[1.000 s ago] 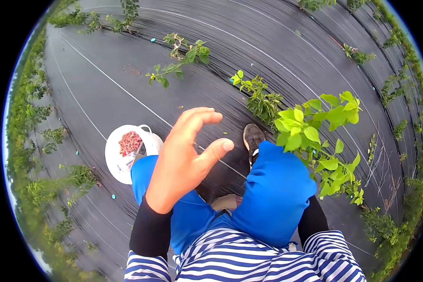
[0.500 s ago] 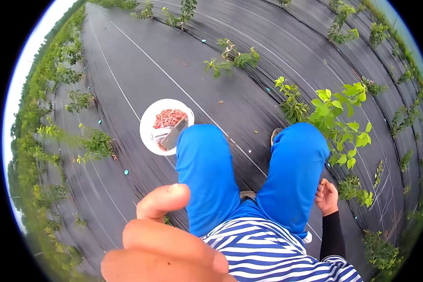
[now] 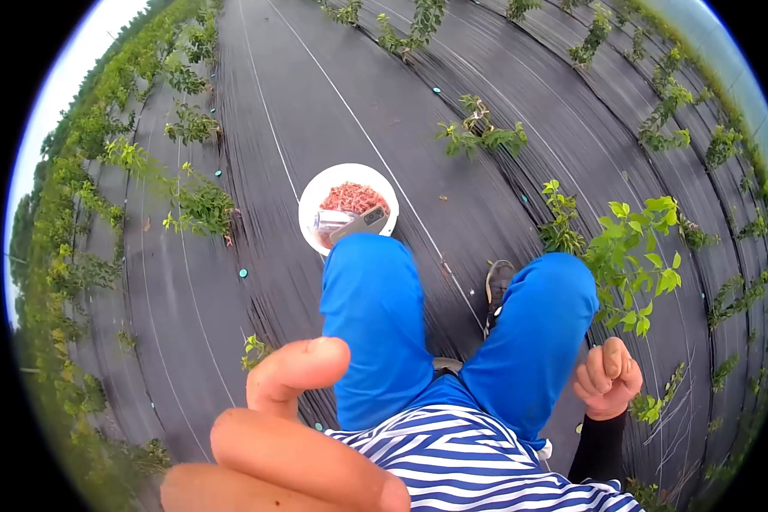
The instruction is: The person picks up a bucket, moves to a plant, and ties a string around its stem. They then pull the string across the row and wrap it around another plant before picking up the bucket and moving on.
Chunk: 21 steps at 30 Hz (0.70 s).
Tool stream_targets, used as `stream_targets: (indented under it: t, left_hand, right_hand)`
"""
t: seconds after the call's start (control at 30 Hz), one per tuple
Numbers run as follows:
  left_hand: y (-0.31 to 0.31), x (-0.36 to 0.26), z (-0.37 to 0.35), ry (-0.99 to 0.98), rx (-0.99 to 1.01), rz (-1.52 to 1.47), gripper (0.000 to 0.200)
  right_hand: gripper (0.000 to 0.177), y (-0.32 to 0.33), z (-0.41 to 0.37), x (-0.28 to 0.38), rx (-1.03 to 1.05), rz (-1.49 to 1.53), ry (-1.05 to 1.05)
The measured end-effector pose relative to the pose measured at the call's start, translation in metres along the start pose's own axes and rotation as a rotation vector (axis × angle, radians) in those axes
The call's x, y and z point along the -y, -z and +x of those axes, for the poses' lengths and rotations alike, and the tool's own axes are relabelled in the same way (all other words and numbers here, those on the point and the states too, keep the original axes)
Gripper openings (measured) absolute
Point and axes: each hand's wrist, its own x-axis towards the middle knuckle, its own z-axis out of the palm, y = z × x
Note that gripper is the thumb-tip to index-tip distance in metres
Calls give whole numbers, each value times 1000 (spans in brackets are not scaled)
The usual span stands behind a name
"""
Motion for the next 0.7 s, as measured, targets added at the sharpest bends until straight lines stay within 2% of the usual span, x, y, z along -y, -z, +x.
stream_targets:
  t: [0.07, 0.13, 0.17, 0.2, 0.23, 0.27, 0.3, 0.37, 0.4, 0.43, 0.47, 0.5, 0.53, 0.6, 0.67, 0.7]
  left_hand:
    - [-18, 5, 12, -127, -15, -12, 40]
    - [-40, 6, 21, -249, -32, -35, 49]
    - [-51, -19, 2, 186, -229, 48, 39]
    - [-42, 0, -11, -9, 61, 301, 32]
    - [-35, 13, -9, -58, 327, 302, 37]
    - [-32, 20, -19, 62, 381, 355, 48]
    - [-26, 29, -38, 76, 312, 473, 55]
    - [-1, 40, -68, 122, 57, 651, 54]
    - [7, 42, -89, 271, -175, 676, 48]
    - [15, 42, -101, 367, -342, 668, 30]
    - [22, 46, -118, 410, -506, 633, 15]
    - [32, 49, -146, 505, -612, 700, 17]
    - [37, 52, -176, 515, -655, 717, 17]
    - [39, 57, -240, 899, -773, 759, 18]
    - [29, 61, -298, 1253, -653, 751, 20]
    - [20, 63, -323, 1340, -574, 701, 22]
  right_hand:
    - [23, -8, 26, -3, 212, 19, -92]
    - [26, -9, 52, -12, 290, 27, -157]
    - [28, -8, 62, -19, 292, 16, -160]
    - [31, 8, 64, -28, 289, -79, -109]
    - [33, 22, 82, -42, 423, 46, -158]
    - [34, 6, 94, -43, 314, 10, -225]
    - [33, 5, 109, -47, 324, 1, -287]
    - [33, 1, 138, -51, 341, -3, -386]
    - [27, -2, 151, -54, 185, -58, -417]
    - [22, -8, 167, -57, 36, -124, -444]
    - [22, -15, 182, -62, 55, -136, -479]
    - [20, -23, 195, -70, 40, -383, -319]
    - [19, -30, 211, -77, 38, -621, -145]
    - [18, -34, 249, -96, 125, -844, 92]
    - [19, -34, 294, -117, 222, -1056, 236]
    - [20, -32, 317, -128, 231, -1152, 213]
